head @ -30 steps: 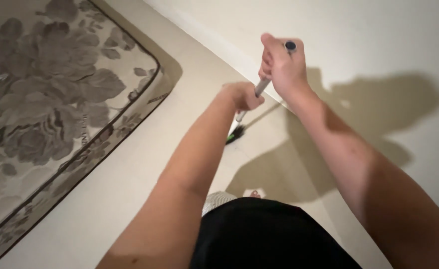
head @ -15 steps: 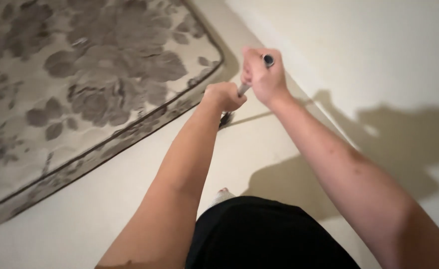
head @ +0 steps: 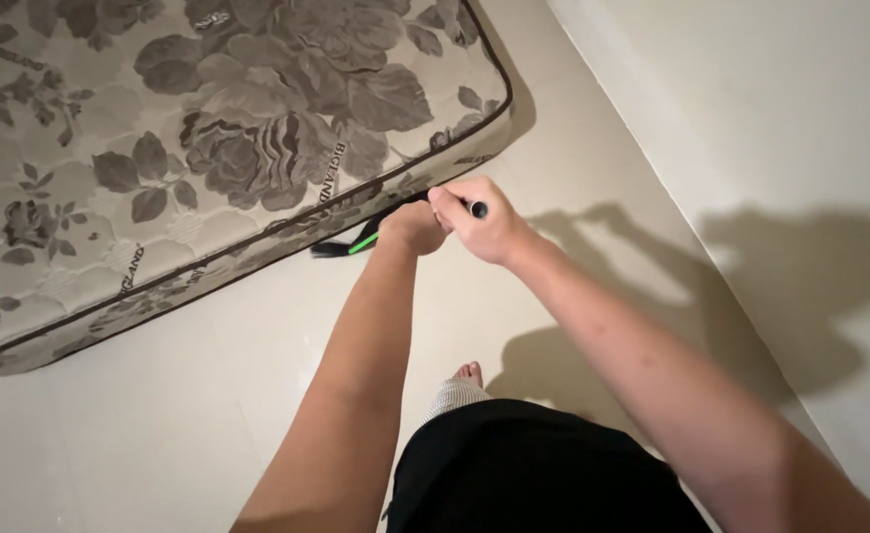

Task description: Sweeping the tiled floor in a bedroom, including moving around a mattress.

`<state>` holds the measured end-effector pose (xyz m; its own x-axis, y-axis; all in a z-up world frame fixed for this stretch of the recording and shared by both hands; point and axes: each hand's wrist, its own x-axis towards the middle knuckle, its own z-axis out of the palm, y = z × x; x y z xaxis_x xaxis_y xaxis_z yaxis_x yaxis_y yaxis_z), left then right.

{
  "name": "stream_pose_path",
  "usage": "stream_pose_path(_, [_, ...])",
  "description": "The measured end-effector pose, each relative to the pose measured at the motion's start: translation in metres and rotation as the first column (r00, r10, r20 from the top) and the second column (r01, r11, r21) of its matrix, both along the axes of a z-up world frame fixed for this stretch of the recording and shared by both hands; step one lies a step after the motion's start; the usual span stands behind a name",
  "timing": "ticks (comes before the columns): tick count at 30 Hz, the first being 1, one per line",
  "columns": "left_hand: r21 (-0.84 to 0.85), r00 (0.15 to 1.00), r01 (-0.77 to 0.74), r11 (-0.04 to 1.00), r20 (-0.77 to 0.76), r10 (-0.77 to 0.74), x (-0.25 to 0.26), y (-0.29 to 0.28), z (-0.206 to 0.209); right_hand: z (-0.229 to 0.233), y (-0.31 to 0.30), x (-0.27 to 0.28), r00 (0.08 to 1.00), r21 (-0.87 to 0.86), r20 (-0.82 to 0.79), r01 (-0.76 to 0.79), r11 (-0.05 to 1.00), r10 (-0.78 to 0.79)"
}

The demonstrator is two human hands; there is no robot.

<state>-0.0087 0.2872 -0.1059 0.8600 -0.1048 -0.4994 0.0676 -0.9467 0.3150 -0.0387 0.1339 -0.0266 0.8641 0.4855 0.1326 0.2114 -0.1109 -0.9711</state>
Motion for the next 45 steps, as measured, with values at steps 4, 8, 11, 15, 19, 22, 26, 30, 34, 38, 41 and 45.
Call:
stream_pose_path(4, [-0.132,0.987,0.131,0.983,0.105,-0.117,0.037,-0.024,-0.061,0.017,-0.025,0.018,0.997,-0.041,-0.061,0.054,0.998,-0.057])
stream_pose_path(8, [-0.12,0.96,0.228,0.966,0.194,-0.203,0.043,-0.079,-0.039,0.047,-0.071,0.028,0.971,-0.08,-0.177,0.146,0.986,-0.159])
stream_pose_path(11, [-0.335,0.992,0.127,0.934,0.042,-0.12,0.03,-0.137,0.012,0.063,-0.12,0.027,0.959,0.003,-0.219,0.185,0.983,-0.18])
stream_pose_path(15, [-0.446,0.975,0.054,0.894,-0.171,-0.144,0.009,-0.22,0.034,0.079,-0.19,0.008,0.938,0.102,-0.268,0.254,0.962,-0.219])
stream_pose_path(19, [-0.43,0.971,0.09,0.898,-0.161,-0.174,-0.017,-0.293,0.037,0.076,-0.263,-0.021,0.917,0.099,-0.285,0.318,0.943,-0.28])
stream_pose_path(22, [-0.412,0.971,0.108,0.905,-0.15,-0.184,-0.033,-0.332,0.043,0.073,-0.306,-0.038,0.914,0.136,-0.288,0.336,0.932,-0.287])
stream_pose_path(26, [-0.293,0.955,0.214,0.932,-0.138,-0.263,-0.04,-0.354,0.064,0.078,-0.33,-0.05,0.919,0.183,-0.282,0.332,0.925,-0.274])
stream_pose_path(30, [-0.114,0.922,0.363,0.925,-0.101,-0.374,-0.027,-0.356,0.099,0.093,-0.334,-0.046,0.942,0.273,-0.184,0.325,0.906,-0.282])
stream_pose_path(34, [-0.03,0.939,0.339,0.94,-0.04,-0.34,-0.007,-0.35,0.125,0.105,-0.333,-0.03,0.956,0.339,-0.092,0.294,0.894,-0.28])
stream_pose_path(38, [0.068,0.92,0.356,0.932,0.149,-0.363,0.021,-0.345,0.113,0.099,-0.328,-0.013,0.947,0.31,-0.031,0.312,0.898,-0.319])
stream_pose_path(41, [0.091,0.912,0.34,0.936,0.209,-0.352,0.045,-0.342,0.092,0.086,-0.323,0.003,0.938,0.271,-0.014,0.336,0.902,-0.345])
stream_pose_path(45, [0.085,0.905,0.351,0.933,0.227,-0.361,0.079,-0.34,0.064,0.063,-0.311,0.025,0.906,0.22,-0.03,0.419,0.881,-0.423])
